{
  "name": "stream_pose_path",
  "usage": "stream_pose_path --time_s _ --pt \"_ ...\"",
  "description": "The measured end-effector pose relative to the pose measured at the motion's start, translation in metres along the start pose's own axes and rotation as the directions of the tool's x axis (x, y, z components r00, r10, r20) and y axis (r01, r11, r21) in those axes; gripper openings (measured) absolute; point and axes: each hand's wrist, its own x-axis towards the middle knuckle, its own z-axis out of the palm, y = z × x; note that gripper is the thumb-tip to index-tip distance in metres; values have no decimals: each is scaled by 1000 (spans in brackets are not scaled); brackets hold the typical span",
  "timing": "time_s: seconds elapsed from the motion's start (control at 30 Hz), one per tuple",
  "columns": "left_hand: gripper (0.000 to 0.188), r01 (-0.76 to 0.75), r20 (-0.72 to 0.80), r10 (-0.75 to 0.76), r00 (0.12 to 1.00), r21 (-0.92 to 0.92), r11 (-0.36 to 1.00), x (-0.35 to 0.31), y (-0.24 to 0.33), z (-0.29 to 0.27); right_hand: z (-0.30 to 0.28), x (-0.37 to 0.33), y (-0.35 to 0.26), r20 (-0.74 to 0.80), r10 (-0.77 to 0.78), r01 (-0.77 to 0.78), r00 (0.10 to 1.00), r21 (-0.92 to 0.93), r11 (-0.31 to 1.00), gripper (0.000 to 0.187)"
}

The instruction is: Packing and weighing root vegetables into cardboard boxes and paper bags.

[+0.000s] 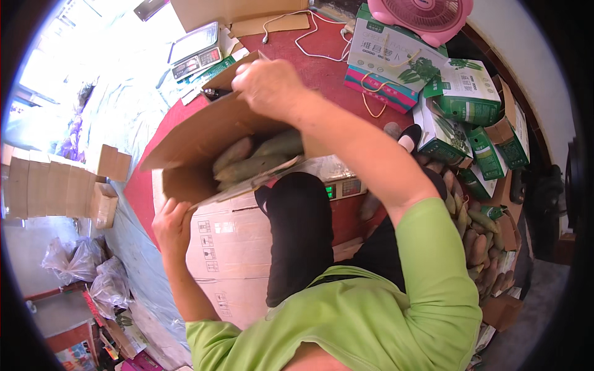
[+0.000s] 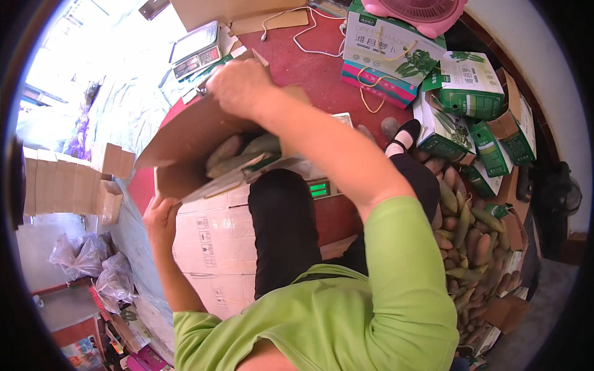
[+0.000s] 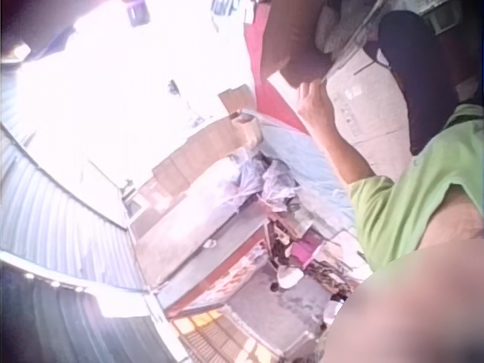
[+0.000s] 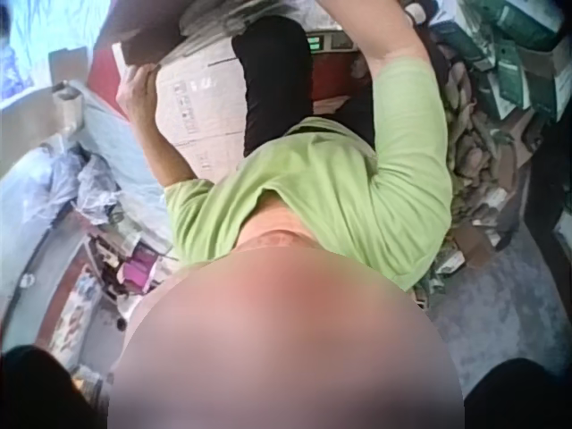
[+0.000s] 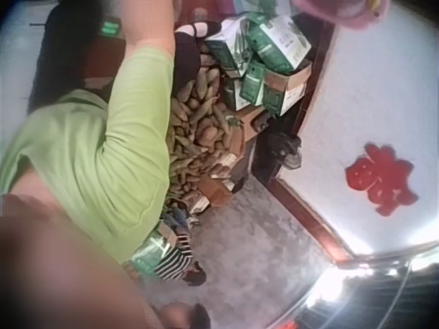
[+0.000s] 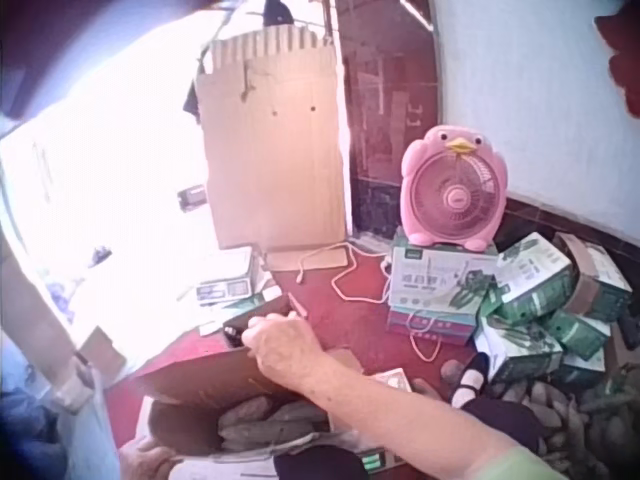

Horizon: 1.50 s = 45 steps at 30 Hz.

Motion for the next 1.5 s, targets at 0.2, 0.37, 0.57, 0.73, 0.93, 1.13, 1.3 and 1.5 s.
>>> stream_pose_path --time_s 0.2,0.37,0.57,0.73,0.93,1.13,1.3,1.5 --pt "7 136 52 -153 987 237 962 -84 -47 -37 70 0 -103 29 -138 130 990 189 973 9" --pt "9 247 81 -289 954 334 910 -145 -78 -54 109 -13 -172 88 -242 204 966 312 928 13" --pt "10 309 214 -478 852 530 789 -266 -121 -45 150 -77 -247 362 -368 174 856 470 866 16" --pt "8 529 238 -583 776 256 809 -300 -119 -53 156 -78 -288 407 -435 243 803 444 863 16" --pt "21 685 342 -718 607 233 690 -206 -56 -76 108 -44 -190 550 -279 10 787 441 897 27" --pt "20 459 179 -431 885 -176 871 -131 -42 -30 49 -56 -30 443 96 -299 891 417 858 23" --pt "16 170 177 -119 977 -308 936 -32 32 13 32 -153 113 413 400 -545 818 338 767 23" --pt "18 -96 203 212 956 -465 880 68 125 56 -4 -283 240 358 735 -816 576 300 494 24"
